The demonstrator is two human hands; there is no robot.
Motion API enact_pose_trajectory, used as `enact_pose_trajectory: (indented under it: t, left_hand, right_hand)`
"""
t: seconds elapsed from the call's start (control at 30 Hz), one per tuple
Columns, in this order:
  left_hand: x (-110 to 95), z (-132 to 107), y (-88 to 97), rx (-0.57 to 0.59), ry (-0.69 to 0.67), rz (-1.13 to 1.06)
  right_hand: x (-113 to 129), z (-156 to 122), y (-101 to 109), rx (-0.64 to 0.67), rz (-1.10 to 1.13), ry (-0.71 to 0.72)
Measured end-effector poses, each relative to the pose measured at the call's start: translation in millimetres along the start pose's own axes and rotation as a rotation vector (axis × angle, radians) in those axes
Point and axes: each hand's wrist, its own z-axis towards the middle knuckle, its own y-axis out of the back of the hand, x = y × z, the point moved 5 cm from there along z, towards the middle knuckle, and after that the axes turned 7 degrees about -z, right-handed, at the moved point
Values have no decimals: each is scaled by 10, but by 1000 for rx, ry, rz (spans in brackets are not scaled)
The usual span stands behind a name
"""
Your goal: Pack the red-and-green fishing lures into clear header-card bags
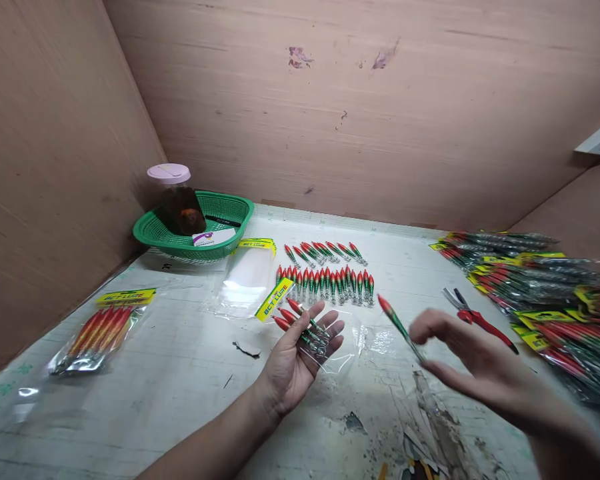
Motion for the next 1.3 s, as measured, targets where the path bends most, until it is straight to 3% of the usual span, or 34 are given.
enact_pose_trajectory:
  t: [0.1, 0.2, 0.4, 0.63, 0.9, 1.07, 1.17, 1.3]
  left_hand:
    - [3, 6, 11, 12, 10, 0]
    - [38, -9, 9, 45, 43, 12]
    - [109, -49, -14, 56, 100, 77]
    - [92, -47, -29, 30, 63, 47]
    - [90, -95, -74, 50, 50, 0]
    - [119, -101, -80, 51, 79, 3]
    - [105, -95, -78, 47, 69, 13]
    - [84, -107, -75, 28, 51, 41]
  right_hand:
    - [453, -207, 7, 308, 134, 184]
    - [588, -201, -119, 383, 64, 184]
    - [626, 105, -368, 69, -145, 227]
    - [769, 170, -403, -369, -297, 322]
    - [773, 88, -456, -492, -328, 322]
    - [830, 117, -522, -492, -254, 365]
    - [687, 153, -441, -510, -113, 336]
    - [-78, 296, -271, -613, -132, -68]
